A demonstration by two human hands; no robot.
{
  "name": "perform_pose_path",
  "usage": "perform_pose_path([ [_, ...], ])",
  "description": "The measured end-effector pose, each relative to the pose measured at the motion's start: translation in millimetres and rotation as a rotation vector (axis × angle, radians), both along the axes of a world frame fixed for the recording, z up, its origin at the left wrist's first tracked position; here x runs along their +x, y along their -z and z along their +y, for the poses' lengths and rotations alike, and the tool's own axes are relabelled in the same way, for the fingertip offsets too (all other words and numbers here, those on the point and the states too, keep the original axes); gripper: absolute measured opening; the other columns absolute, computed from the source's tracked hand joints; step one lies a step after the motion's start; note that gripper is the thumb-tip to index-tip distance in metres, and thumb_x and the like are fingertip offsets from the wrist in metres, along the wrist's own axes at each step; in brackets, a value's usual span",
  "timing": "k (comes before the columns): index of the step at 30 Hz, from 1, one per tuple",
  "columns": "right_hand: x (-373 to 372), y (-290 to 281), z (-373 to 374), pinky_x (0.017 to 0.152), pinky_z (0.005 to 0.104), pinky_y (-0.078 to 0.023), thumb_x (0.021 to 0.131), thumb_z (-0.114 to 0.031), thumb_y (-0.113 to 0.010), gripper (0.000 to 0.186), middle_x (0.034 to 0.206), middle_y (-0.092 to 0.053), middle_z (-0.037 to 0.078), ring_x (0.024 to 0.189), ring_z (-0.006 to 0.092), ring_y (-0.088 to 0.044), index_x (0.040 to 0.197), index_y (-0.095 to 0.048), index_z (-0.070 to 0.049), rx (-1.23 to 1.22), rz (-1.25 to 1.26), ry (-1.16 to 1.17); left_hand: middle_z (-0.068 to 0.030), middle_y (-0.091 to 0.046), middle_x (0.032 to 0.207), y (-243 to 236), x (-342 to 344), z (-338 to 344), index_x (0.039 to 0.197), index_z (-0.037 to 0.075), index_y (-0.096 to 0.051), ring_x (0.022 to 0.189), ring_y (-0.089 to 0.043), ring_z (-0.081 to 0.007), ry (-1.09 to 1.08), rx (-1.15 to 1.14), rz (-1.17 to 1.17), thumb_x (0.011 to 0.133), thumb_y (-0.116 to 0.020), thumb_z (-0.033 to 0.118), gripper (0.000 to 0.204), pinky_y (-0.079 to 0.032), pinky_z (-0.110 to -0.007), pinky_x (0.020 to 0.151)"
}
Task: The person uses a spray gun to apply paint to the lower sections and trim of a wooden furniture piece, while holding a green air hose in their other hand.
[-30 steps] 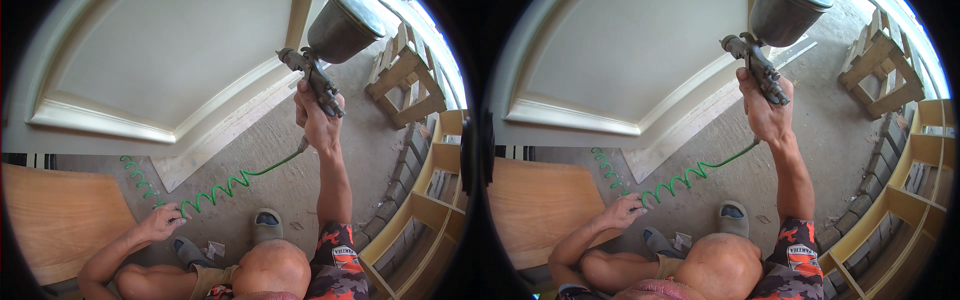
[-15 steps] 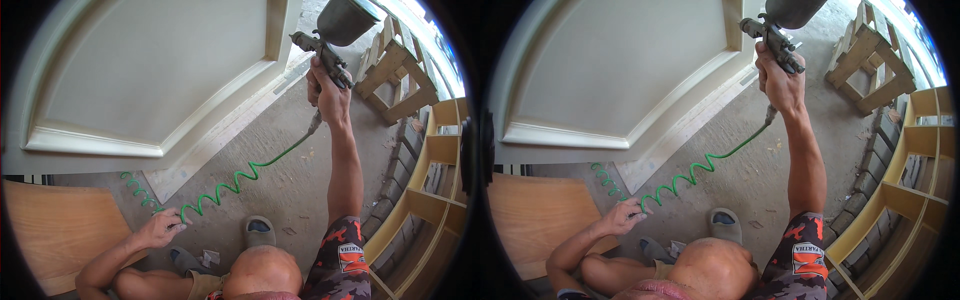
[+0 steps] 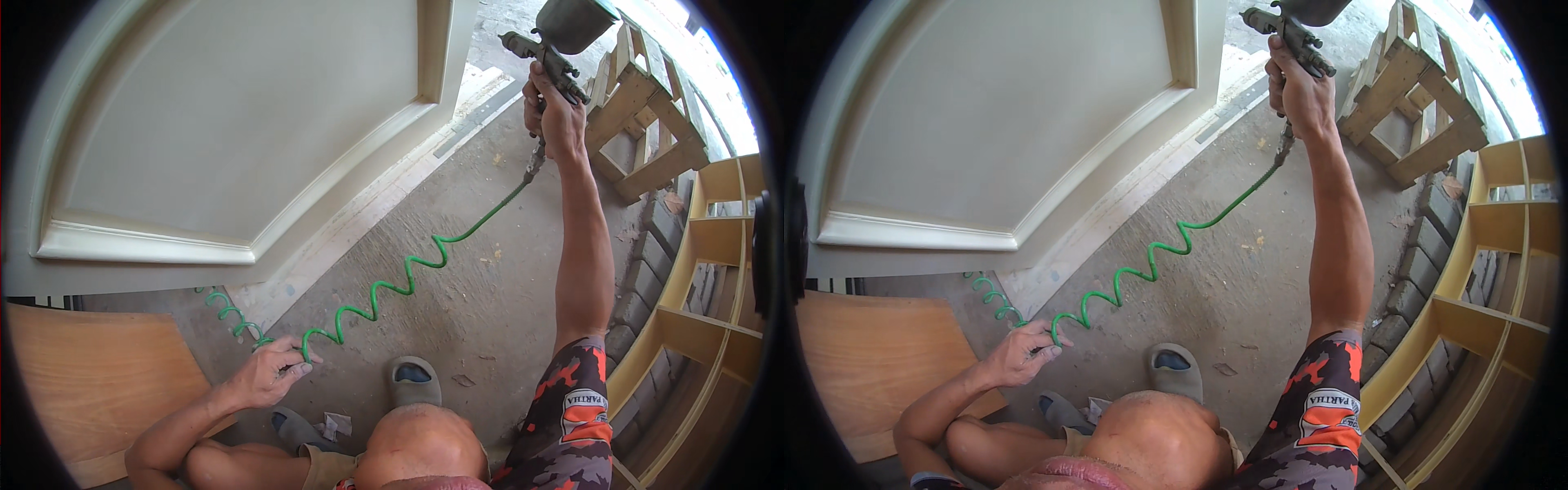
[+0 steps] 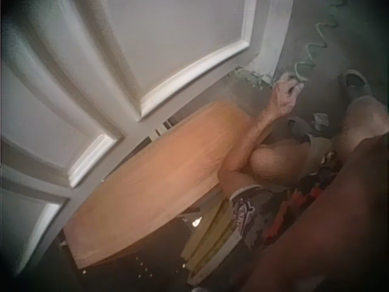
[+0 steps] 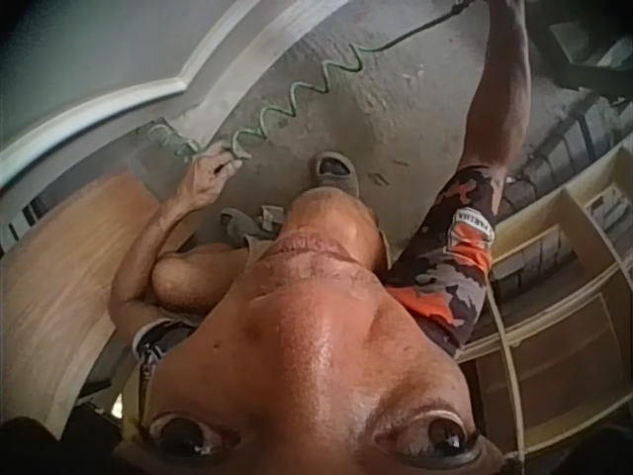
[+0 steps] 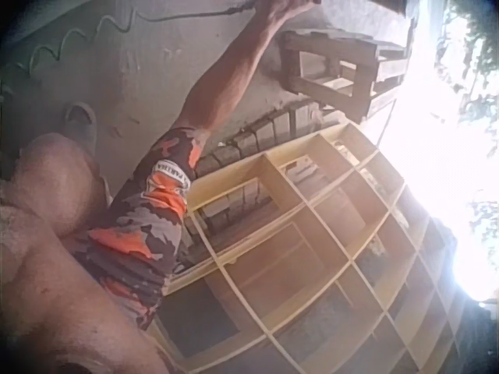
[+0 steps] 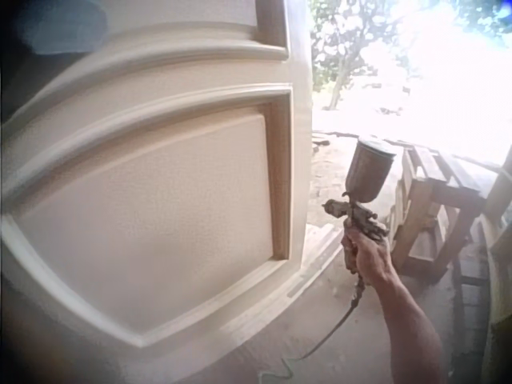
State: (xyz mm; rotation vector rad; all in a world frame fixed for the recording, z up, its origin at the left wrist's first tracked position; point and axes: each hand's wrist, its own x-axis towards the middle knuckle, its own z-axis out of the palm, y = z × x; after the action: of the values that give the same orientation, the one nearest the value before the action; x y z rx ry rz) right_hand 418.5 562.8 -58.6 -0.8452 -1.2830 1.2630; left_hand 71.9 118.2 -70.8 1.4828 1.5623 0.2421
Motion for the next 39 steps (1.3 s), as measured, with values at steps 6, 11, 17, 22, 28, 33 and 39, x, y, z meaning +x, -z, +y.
perform_pose_path([
  [6,21,3,32,0.045,0.0312,-0.028,0.112,-0.035,-0.070,0.039,0.069,-0.054,-0.001,0.046,0.0100,-0.041,0.085,-0.059,-0.009,-0.009,-0.053,0.016,-0.0198,-0.070,0.129,-2,9,7,0.129,0.006,-0.080,0.113,-0.073,-0.0374,-0.005,0.013,-0.028,0.109,-0.065,0.017,0.026,-0.058,-0.045,0.100],
  [11,25,3,50,0.046,0.0297,-0.025,0.110,-0.036,-0.073,0.040,0.065,-0.050,-0.003,0.047,0.0074,-0.038,0.083,-0.060,-0.009,-0.013,-0.019,0.066,-0.0198,-0.070,0.129,2,19,15,0.129,0.005,-0.079,0.112,-0.073,-0.0371,-0.029,-0.046,-0.075,0.110,-0.064,0.015,0.027,-0.059,-0.044,0.099],
  [17,21,-8,51,0.045,0.0284,-0.026,0.111,-0.036,-0.072,0.037,0.066,-0.055,0.000,0.048,0.0077,-0.042,0.088,-0.066,-0.007,0.086,-0.067,0.240,-0.0189,-0.070,0.125,21,20,10,0.130,0.004,-0.078,0.110,-0.073,-0.0362,0.020,0.137,-0.084,0.110,-0.063,0.012,0.027,-0.059,-0.043,0.097],
  [22,28,4,52,0.045,0.0277,-0.028,0.110,-0.035,-0.074,0.036,0.065,-0.056,-0.001,0.047,0.0082,-0.043,0.088,-0.067,-0.008,0.035,-0.039,0.185,-0.0197,-0.069,0.123,16,18,8,0.129,0.003,-0.078,0.109,-0.073,-0.0359,-0.042,0.040,-0.098,0.109,-0.064,0.012,0.026,-0.058,-0.044,0.097],
  [28,6,8,7,0.044,0.0298,-0.031,0.109,-0.036,-0.076,0.040,0.062,-0.054,-0.001,0.047,0.0098,-0.048,0.082,-0.066,-0.007,0.018,-0.097,0.109,-0.0198,-0.070,0.122,17,9,-6,0.127,0.003,-0.079,0.109,-0.073,-0.0362,-0.039,0.078,-0.063,0.109,-0.064,0.012,0.025,-0.058,-0.044,0.096],
  [33,-11,9,-29,0.044,0.0302,-0.034,0.111,-0.035,-0.072,0.038,0.063,-0.055,-0.001,0.048,0.0099,-0.049,0.088,-0.068,-0.005,0.036,-0.137,0.028,-0.0203,-0.069,0.122,19,-4,-23,0.127,0.004,-0.079,0.111,-0.072,-0.0376,-0.069,0.040,-0.043,0.108,-0.064,0.012,0.026,-0.057,-0.045,0.098],
  [39,-41,13,-68,0.044,0.0280,-0.035,0.112,-0.029,-0.071,0.030,0.065,-0.053,-0.003,0.048,0.0068,-0.047,0.094,-0.068,-0.005,0.011,-0.073,-0.069,-0.0203,-0.070,0.125,17,-20,-44,0.127,0.005,-0.079,0.115,-0.071,-0.0392,-0.103,-0.008,-0.026,0.107,-0.065,0.012,0.026,-0.056,-0.045,0.102],
])
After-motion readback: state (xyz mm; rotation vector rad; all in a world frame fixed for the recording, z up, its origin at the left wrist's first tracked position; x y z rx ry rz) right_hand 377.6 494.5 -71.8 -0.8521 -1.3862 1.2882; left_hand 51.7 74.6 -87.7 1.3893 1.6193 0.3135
